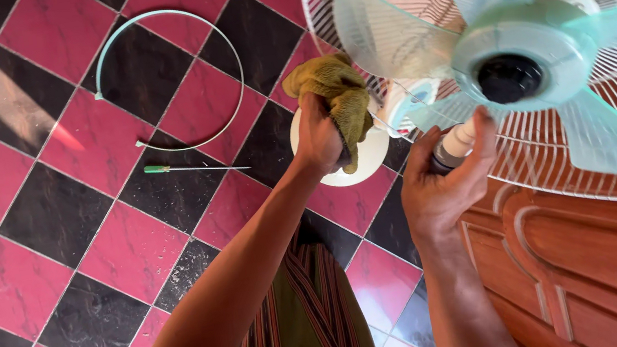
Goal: The person wipes the blades and central hub of a standing fan with a yellow cloth. They rotate the fan head to reach different blades and continue wiping until the entire fan head is cleaned.
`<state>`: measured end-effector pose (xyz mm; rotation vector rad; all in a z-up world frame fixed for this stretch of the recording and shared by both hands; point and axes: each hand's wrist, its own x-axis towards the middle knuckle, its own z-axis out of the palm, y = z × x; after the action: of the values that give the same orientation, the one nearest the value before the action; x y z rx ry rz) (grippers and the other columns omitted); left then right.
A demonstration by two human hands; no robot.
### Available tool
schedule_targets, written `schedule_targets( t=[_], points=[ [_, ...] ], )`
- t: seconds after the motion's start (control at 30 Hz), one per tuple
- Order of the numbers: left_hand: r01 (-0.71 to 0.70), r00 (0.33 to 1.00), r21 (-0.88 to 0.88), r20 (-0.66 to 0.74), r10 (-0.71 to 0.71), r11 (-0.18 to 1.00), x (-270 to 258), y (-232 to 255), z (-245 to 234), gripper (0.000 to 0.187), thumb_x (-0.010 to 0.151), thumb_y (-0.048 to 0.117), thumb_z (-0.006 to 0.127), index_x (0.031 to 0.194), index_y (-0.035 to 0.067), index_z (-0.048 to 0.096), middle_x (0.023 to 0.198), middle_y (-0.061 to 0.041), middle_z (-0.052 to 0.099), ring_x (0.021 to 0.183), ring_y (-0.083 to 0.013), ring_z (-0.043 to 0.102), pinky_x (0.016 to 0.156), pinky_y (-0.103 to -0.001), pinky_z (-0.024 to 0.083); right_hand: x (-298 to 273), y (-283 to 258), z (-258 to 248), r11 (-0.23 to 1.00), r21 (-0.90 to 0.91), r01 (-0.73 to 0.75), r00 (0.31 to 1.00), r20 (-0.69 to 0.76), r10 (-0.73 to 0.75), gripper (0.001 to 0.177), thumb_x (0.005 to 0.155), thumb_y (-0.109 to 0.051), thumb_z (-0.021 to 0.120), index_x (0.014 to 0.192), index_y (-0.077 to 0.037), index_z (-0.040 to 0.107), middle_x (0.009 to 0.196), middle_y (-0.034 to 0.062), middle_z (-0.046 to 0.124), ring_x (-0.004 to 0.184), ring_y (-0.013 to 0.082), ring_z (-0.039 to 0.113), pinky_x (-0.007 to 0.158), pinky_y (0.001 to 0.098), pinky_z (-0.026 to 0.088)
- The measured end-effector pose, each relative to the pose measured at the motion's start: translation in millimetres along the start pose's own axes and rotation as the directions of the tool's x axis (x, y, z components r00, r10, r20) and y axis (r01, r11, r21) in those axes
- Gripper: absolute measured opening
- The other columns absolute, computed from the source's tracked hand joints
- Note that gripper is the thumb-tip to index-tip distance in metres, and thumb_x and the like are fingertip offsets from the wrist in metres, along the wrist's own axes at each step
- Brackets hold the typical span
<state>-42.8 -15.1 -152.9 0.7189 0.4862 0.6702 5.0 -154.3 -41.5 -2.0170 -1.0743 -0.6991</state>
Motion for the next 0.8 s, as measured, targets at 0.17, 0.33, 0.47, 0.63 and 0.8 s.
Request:
schedule_targets(
  t=[0.17,0.33,0.47,0.63,0.8],
  points=[
    [-0.164,0.984,0.414,0.003,0.179,0.895,-13,-13,17,0.021,0.094,0.002,0.057,0.114,-0.002,0.061,0.097,-0.013,0.069,0.085,-0.0191,0.068,0.073,-0.032,0.056,2,10,-18,0.994,-0.099,0.044,0.997,-0.062,-0.05,0.051,0.105,0.007,0.065,0.147,0.007,0.038,0.138,0.0259,0.055,0.118,0.0408,0.067,0.098,0.0443,0.057],
    [-0.279,0.954,0.323,0.203,0.222,0.904,-32,-12,39,0.025,0.096,0.003,0.058,0.12,-0.002,0.059,0.122,-0.012,0.067,0.106,-0.0173,0.06,0.095,-0.032,0.05,-3,15,-31,0.996,-0.088,-0.028,0.999,-0.045,0.024,0.047,0.104,0.009,0.066,0.143,0.006,0.041,0.13,0.0227,0.057,0.107,0.0357,0.068,0.089,0.0426,0.057],
    [-0.281,0.951,0.369,0.228,0.207,0.886,-41,-14,51,0.023,0.094,0.002,0.06,0.116,-0.003,0.06,0.124,-0.012,0.066,0.124,-0.0177,0.059,0.105,-0.032,0.046,-11,16,-39,0.993,-0.109,-0.037,0.998,-0.058,0.031,0.048,0.104,0.009,0.065,0.145,0.009,0.04,0.132,0.025,0.057,0.113,0.0365,0.068,0.093,0.0444,0.057],
    [-0.129,0.99,0.404,0.101,0.096,0.905,-43,-31,52,0.03,0.091,0.005,0.06,0.121,-0.002,0.062,0.113,-0.011,0.068,0.104,-0.0164,0.062,0.094,-0.031,0.051,-31,26,-40,0.994,-0.106,-0.03,0.999,-0.017,0.029,0.046,0.104,0.01,0.062,0.144,0.002,0.041,0.13,0.0252,0.059,0.111,0.0357,0.071,0.087,0.0383,0.06],
    [-0.134,0.985,0.388,0.155,0.079,0.912,-41,-42,44,0.032,0.094,0.008,0.059,0.124,-0.003,0.062,0.117,-0.011,0.069,0.103,-0.0158,0.062,0.092,-0.031,0.051,-48,27,-37,0.99,-0.094,-0.106,0.994,-0.026,0.104,0.05,0.101,0.013,0.063,0.145,0.006,0.04,0.116,0.0237,0.063,0.096,0.0316,0.071,0.08,0.0409,0.059]
  ],
)
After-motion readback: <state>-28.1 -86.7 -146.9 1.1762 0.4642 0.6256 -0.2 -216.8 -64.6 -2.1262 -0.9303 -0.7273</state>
